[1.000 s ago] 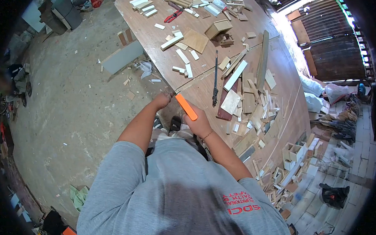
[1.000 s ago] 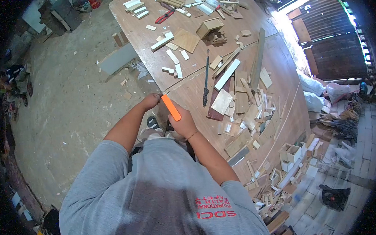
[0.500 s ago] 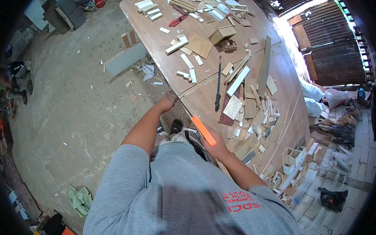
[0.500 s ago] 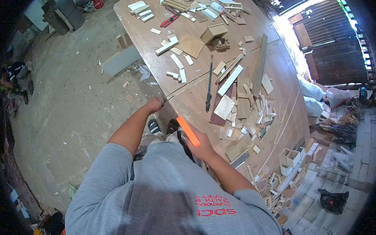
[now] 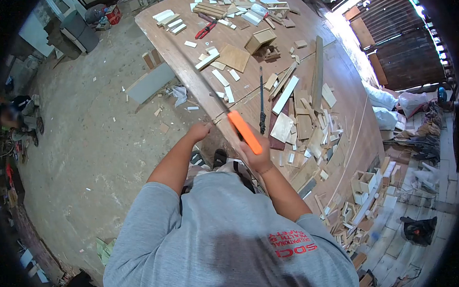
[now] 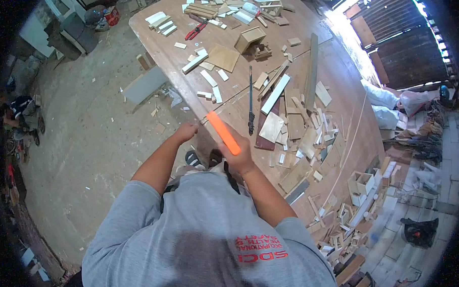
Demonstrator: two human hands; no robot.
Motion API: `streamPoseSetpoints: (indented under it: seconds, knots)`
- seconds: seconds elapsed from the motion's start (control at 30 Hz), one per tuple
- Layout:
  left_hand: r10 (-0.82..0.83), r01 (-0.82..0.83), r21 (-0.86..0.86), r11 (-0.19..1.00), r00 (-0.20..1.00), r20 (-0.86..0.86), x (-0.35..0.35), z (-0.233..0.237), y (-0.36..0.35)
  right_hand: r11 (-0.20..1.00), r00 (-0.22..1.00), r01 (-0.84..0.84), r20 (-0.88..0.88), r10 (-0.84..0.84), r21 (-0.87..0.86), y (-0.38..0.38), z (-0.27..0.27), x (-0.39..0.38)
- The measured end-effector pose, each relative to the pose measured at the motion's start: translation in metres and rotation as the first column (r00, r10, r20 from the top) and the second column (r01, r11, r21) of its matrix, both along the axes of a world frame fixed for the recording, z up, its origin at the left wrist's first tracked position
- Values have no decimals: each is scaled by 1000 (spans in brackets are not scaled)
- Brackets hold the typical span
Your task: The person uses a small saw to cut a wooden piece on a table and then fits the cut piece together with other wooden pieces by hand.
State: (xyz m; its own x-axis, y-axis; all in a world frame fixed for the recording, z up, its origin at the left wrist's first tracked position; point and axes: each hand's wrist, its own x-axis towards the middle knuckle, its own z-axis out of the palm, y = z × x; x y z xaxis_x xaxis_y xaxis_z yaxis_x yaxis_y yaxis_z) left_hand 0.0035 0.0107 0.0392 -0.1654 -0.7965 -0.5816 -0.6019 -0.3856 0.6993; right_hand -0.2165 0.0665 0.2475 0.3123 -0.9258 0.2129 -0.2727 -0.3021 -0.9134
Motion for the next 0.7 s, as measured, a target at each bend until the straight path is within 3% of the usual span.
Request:
streamPoseSetpoints:
  seconds: [0.1, 0.17, 0.23, 0.3, 0.33, 0.5, 0.6, 0.63, 0.7]
  knots:
    - [-57, 59, -15, 998, 995, 85, 2, 20, 1, 977, 990, 140, 28, -138, -161, 22, 8, -26]
    - [38, -28, -75, 997, 989, 141, 4, 31, 3, 960, 974, 217, -21, -224, -179, 40, -7, -51]
    - [14, -5, -60, 998, 989, 150, 7, 84, 3, 937, 950, 288, -64, -306, -200, 57, -20, -67]
    - [-8, 15, -44, 999, 987, 163, 10, 142, 7, 864, 870, 484, -32, -492, -141, 66, -27, -75]
    - [-21, 42, -123, 992, 986, 167, 10, 165, 11, 827, 846, 513, -30, -533, -231, 61, -30, -78]
    - [-90, 166, -330, 929, 968, 234, 16, 228, 13, 740, 749, 624, -80, -658, -253, 44, -41, -97]
    - [-83, 195, -469, 862, 965, 248, 19, 238, 8, 658, 596, 683, -278, -753, -318, 28, -60, -116]
    - [-77, 182, -530, 828, 974, 215, 19, 243, 7, 658, 597, 684, -275, -753, -316, 23, -62, -120]
    - [-76, 170, -593, 787, 981, 180, 16, 256, 2, 636, 474, 731, -486, -734, -248, 7, -65, -129]
